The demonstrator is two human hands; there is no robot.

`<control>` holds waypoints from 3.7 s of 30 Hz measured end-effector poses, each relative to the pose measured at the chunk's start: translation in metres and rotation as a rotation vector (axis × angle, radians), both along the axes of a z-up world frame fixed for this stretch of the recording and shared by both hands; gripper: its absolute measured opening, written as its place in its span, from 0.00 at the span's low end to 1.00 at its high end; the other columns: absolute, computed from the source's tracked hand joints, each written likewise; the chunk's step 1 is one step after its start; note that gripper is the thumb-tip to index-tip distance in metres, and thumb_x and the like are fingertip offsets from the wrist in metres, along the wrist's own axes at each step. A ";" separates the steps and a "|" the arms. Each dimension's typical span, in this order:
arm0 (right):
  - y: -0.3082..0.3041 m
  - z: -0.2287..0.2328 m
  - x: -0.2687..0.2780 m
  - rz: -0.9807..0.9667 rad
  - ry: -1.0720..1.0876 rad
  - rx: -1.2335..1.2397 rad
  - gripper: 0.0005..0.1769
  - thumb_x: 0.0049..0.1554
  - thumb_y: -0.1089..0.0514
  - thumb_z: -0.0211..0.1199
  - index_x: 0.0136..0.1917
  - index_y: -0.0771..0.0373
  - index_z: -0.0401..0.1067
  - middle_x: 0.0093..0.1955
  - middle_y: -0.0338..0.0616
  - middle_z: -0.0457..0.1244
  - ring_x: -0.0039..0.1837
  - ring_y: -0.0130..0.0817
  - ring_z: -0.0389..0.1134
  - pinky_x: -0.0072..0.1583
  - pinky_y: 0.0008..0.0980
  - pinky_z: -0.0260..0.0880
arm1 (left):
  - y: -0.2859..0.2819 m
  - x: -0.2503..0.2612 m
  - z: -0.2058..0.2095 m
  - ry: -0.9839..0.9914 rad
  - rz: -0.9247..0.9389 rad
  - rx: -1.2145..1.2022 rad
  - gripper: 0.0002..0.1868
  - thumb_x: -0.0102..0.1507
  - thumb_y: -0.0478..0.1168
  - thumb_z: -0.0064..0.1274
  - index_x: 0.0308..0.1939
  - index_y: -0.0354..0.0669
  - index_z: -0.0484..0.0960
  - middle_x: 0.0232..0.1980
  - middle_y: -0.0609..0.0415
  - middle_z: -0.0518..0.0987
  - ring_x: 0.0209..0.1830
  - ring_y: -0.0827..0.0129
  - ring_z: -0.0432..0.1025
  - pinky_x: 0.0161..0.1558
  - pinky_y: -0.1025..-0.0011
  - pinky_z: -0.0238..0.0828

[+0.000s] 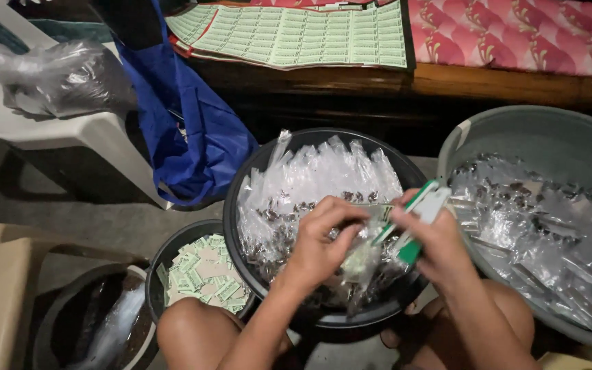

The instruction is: The person seals small plastic bags containing metal parts by hand, using a handheld sealer and placing labels inside the bags.

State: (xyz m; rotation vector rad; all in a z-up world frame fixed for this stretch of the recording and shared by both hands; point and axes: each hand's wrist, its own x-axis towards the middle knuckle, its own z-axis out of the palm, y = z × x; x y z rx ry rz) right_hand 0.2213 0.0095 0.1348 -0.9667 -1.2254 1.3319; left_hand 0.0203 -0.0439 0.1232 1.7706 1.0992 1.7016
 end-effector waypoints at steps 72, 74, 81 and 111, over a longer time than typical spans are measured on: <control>-0.007 -0.072 0.064 -0.093 -0.544 -0.082 0.16 0.54 0.68 0.69 0.55 0.73 0.72 0.48 0.52 0.68 0.43 0.39 0.67 0.47 0.33 0.68 | -0.165 0.001 -0.124 0.491 -0.512 -0.834 0.33 0.54 0.51 0.57 0.60 0.40 0.75 0.51 0.42 0.78 0.45 0.49 0.73 0.49 0.59 0.69; -0.008 -0.054 0.057 -0.139 -0.578 -0.130 0.16 0.55 0.67 0.70 0.56 0.73 0.74 0.50 0.54 0.69 0.46 0.41 0.70 0.50 0.34 0.69 | -0.114 -0.011 -0.075 -0.324 -0.183 -1.428 0.17 0.69 0.47 0.45 0.43 0.36 0.81 0.29 0.58 0.69 0.23 0.74 0.60 0.27 0.76 0.60; 0.032 -0.069 0.079 -0.165 -0.423 -0.001 0.18 0.55 0.69 0.68 0.58 0.69 0.69 0.52 0.46 0.66 0.49 0.34 0.67 0.54 0.28 0.67 | 0.051 -0.063 -0.161 0.221 0.441 -0.489 0.11 0.60 0.36 0.53 0.43 0.36 0.86 0.42 0.47 0.85 0.37 0.56 0.78 0.44 0.64 0.75; 0.011 -0.086 -0.013 -0.299 -0.740 0.395 0.23 0.41 0.56 0.81 0.48 0.57 0.74 0.35 0.50 0.68 0.40 0.49 0.72 0.42 0.41 0.69 | 0.051 -0.025 -0.003 0.594 0.405 -0.475 0.05 0.64 0.34 0.48 0.41 0.36 0.76 0.36 0.37 0.76 0.41 0.35 0.76 0.39 0.49 0.76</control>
